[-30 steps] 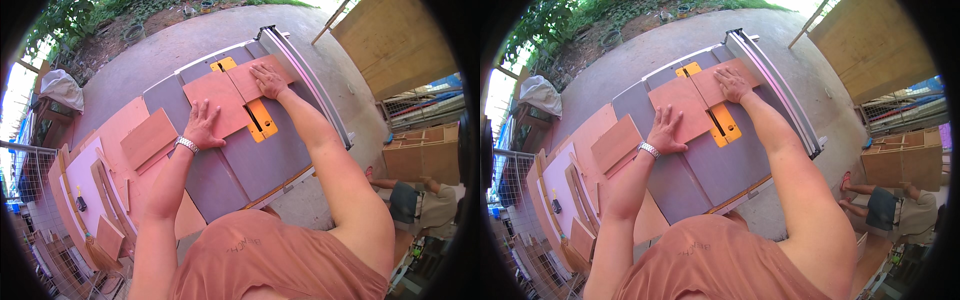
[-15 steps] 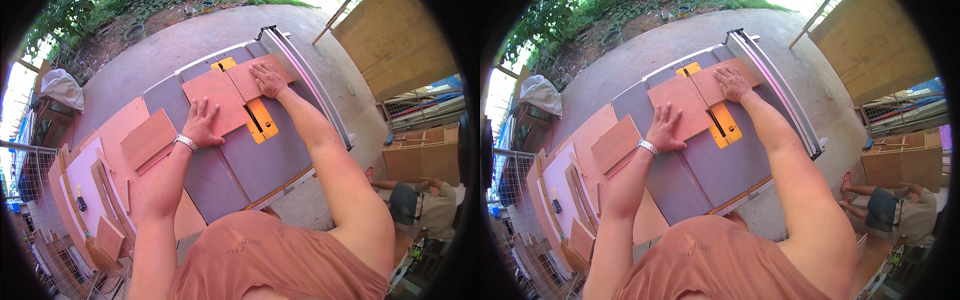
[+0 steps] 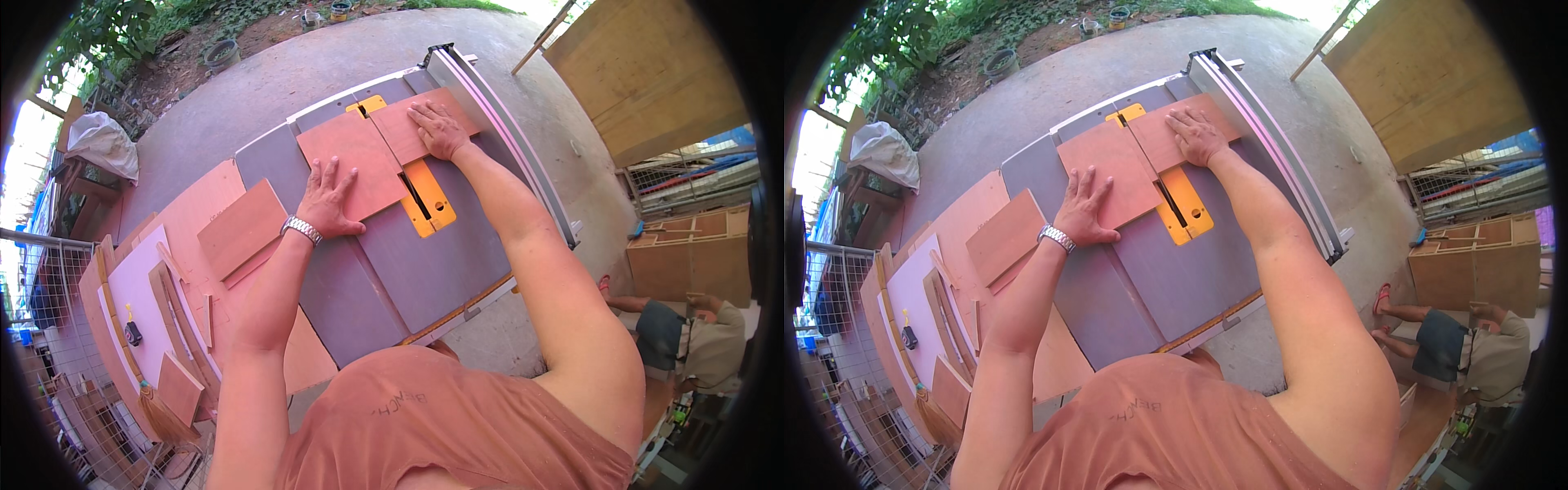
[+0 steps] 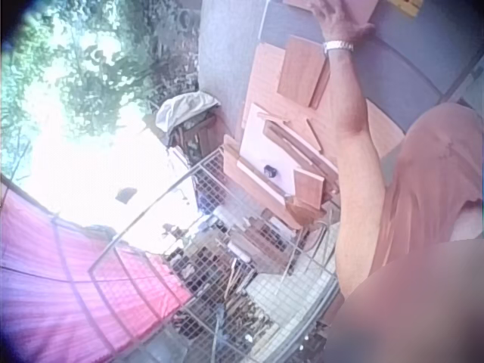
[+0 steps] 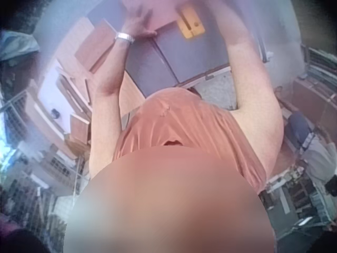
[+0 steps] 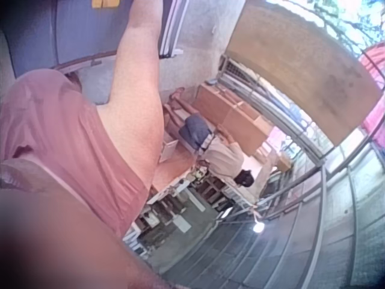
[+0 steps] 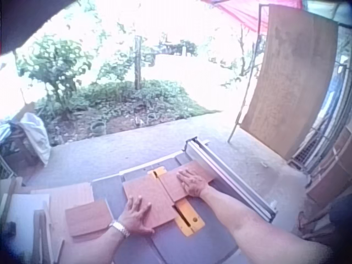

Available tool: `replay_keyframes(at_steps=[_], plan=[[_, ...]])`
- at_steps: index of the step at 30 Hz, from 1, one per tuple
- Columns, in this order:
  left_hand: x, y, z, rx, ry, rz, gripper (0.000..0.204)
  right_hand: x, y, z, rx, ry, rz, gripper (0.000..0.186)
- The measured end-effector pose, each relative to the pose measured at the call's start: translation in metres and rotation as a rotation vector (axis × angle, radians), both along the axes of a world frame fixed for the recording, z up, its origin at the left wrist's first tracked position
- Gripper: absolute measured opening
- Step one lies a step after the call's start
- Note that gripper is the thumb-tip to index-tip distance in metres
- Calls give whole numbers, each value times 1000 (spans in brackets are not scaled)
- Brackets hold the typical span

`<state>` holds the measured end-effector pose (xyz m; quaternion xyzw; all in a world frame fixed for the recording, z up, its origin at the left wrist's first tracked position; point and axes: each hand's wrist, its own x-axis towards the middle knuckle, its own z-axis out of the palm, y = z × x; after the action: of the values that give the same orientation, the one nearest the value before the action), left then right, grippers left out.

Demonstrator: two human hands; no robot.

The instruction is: The person uses a table saw to cut several rectangular wooden boards into smaller pieces. They feed each board through the saw blade, collect the cut pieces, and stack them on the table.

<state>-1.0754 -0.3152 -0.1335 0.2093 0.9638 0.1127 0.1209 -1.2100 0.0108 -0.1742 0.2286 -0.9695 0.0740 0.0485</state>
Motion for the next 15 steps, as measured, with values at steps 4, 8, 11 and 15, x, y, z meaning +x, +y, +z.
replay_keyframes(at_steps=[4, 8, 11, 15], plan=[[-2, -1, 1, -3, -8, 1, 122, -3, -1, -1, -10, 7, 7, 53], [-4, -1, 2, -9, -12, -4, 123, -7, -2, -1, -17, 2, 10, 52], [-6, -3, 2, -23, -3, -7, 122, -10, -3, -1, -22, 10, 16, 52], [-7, -5, 0, -28, 7, -9, 119, -13, -4, -2, -15, -1, -1, 52]])
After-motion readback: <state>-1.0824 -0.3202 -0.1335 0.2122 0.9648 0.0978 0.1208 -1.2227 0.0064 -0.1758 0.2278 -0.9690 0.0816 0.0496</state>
